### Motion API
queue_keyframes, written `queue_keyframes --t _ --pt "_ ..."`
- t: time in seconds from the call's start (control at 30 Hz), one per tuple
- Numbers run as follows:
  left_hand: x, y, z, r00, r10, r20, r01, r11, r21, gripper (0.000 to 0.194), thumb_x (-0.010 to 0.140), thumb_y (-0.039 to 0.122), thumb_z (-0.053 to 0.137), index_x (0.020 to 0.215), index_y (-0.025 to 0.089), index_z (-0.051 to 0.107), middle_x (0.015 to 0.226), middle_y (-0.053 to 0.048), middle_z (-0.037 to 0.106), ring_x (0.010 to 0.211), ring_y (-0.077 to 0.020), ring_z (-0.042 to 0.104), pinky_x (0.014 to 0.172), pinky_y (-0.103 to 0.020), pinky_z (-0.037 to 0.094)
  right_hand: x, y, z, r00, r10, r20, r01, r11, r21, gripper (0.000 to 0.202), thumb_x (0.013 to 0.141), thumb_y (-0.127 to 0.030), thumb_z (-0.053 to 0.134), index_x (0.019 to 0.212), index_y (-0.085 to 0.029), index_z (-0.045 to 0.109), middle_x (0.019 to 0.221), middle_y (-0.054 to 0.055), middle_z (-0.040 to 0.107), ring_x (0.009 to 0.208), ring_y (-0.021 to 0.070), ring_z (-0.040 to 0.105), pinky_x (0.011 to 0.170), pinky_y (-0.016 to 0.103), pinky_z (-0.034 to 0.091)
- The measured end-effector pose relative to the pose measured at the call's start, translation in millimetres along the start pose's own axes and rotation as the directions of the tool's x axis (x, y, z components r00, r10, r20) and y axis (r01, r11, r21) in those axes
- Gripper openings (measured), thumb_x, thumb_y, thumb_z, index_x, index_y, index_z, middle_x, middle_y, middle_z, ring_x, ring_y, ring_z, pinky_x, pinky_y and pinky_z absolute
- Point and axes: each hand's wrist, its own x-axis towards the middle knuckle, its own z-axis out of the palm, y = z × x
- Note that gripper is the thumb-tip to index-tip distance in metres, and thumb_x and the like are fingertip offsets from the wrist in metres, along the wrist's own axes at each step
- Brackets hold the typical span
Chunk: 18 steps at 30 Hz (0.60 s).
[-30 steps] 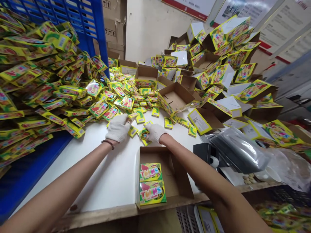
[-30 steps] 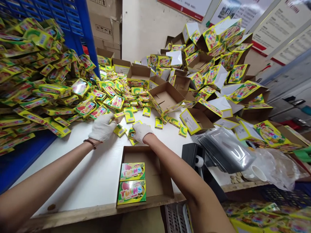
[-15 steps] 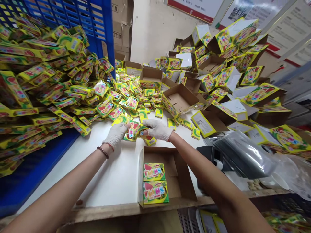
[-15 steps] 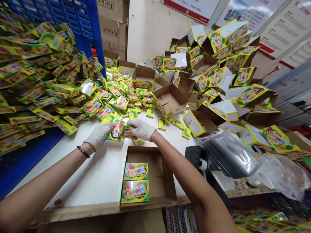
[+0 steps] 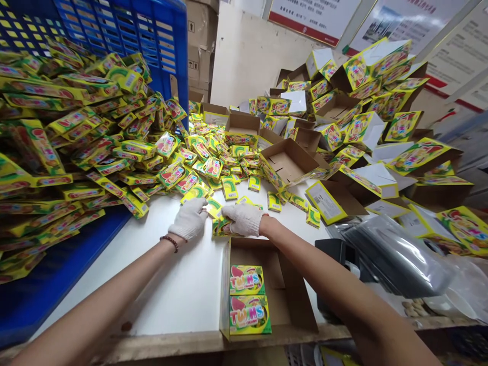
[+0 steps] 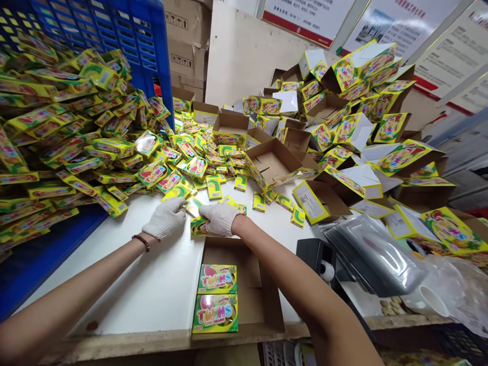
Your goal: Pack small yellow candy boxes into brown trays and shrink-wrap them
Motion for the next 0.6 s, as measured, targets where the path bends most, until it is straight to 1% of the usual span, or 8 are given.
queue_keyframes --t 0.1,0.17,0.27,0.37,0.43,0.5,0.57,0.6 --pt "14.0 1.2 -3.8 0.975 0.194 0.11 -0.212 0.958 0.192 0.021 0.072 0.017 0.058 0.089 0.025 0.068 0.11 -0.01 0.067 0.117 -0.0282 0.054 0.105 -0.047 0.037 1.8 5.2 -0.1 1.0 -0.023 -0.019 0.023 0.999 -0.031 0.042 0.084 -0.046 0.066 0.12 -0.025 0.061 0.113 0.01 0.071 0.098 0.0287 0.066 0.073 0.032 0.044" --pt "27.0 5.7 -2.8 0.952 0.248 0.181 -0.289 0.922 0.257 0.022 0.071 0.014 0.06 0.087 0.026 0.068 0.106 -0.009 0.068 0.117 -0.0282 0.054 0.107 -0.05 0.033 3.8 7.7 0.8 0.999 -0.048 0.007 0.048 0.997 -0.052 0.046 0.081 -0.041 0.07 0.122 -0.024 0.06 0.116 0.011 0.069 0.099 0.029 0.066 0.075 0.032 0.046" --pt "44.4 12.1 2.1 0.95 0.242 0.198 -0.292 0.912 0.287 0.017 0.063 0.012 0.066 0.076 0.023 0.065 0.087 -0.009 0.067 0.109 -0.0307 0.057 0.105 -0.051 0.033 5.5 13.0 4.5 0.999 -0.027 0.047 0.027 1.0 0.004 0.037 0.075 -0.032 0.073 0.11 -0.021 0.066 0.113 0.011 0.069 0.098 0.0276 0.066 0.075 0.032 0.047" --pt "48.6 13.1 6.5 0.972 0.196 0.132 -0.222 0.95 0.222 0.023 0.064 0.021 0.069 0.087 0.023 0.066 0.086 -0.008 0.068 0.103 -0.0302 0.06 0.098 -0.047 0.039 5.2 21.4 12.3 0.995 0.1 -0.017 -0.087 0.93 0.356 0.027 0.072 -0.024 0.072 0.098 -0.019 0.065 0.099 0.005 0.07 0.088 0.0211 0.065 0.073 0.028 0.048" --pt "42.6 12.6 7.8 0.985 0.151 0.08 -0.16 0.98 0.121 0.028 0.078 0.032 0.059 0.103 0.022 0.064 0.094 -0.008 0.069 0.097 -0.0259 0.063 0.09 -0.042 0.046 6.1 26.0 18.9 0.972 0.22 -0.079 -0.111 0.735 0.669 0.021 0.075 -0.022 0.069 0.094 -0.018 0.062 0.088 0.001 0.068 0.08 0.0167 0.063 0.071 0.027 0.049" --pt "32.0 14.1 7.9 0.993 0.108 0.052 -0.108 0.994 0.0 0.037 0.092 0.04 0.037 0.116 0.02 0.058 0.098 -0.009 0.07 0.088 -0.0213 0.065 0.08 -0.037 0.051 10.1 26.4 24.8 0.95 0.286 -0.124 -0.022 0.459 0.888 0.016 0.08 -0.028 0.064 0.093 -0.019 0.058 0.083 0.0 0.066 0.076 0.0151 0.062 0.071 0.027 0.051" --pt "19.6 18.7 7.5 0.995 0.088 0.05 -0.082 0.991 -0.107 0.049 0.097 0.042 0.018 0.121 0.019 0.054 0.095 -0.009 0.07 0.079 -0.0187 0.066 0.072 -0.035 0.053 18.0 20.8 28.7 0.936 0.306 -0.171 0.107 0.213 0.971 0.023 0.087 -0.041 0.058 0.098 -0.021 0.054 0.083 0.001 0.066 0.076 0.0163 0.063 0.071 0.03 0.053" --pt "13.4 21.7 7.0 0.995 0.083 0.049 -0.073 0.98 -0.185 0.053 0.097 0.044 0.014 0.121 0.019 0.053 0.093 -0.009 0.071 0.077 -0.0184 0.066 0.071 -0.035 0.054 23.1 16.0 29.9 0.931 0.31 -0.192 0.151 0.152 0.977 0.03 0.09 -0.049 0.053 0.102 -0.022 0.053 0.085 0.002 0.066 0.077 0.0171 0.064 0.071 0.031 0.054"
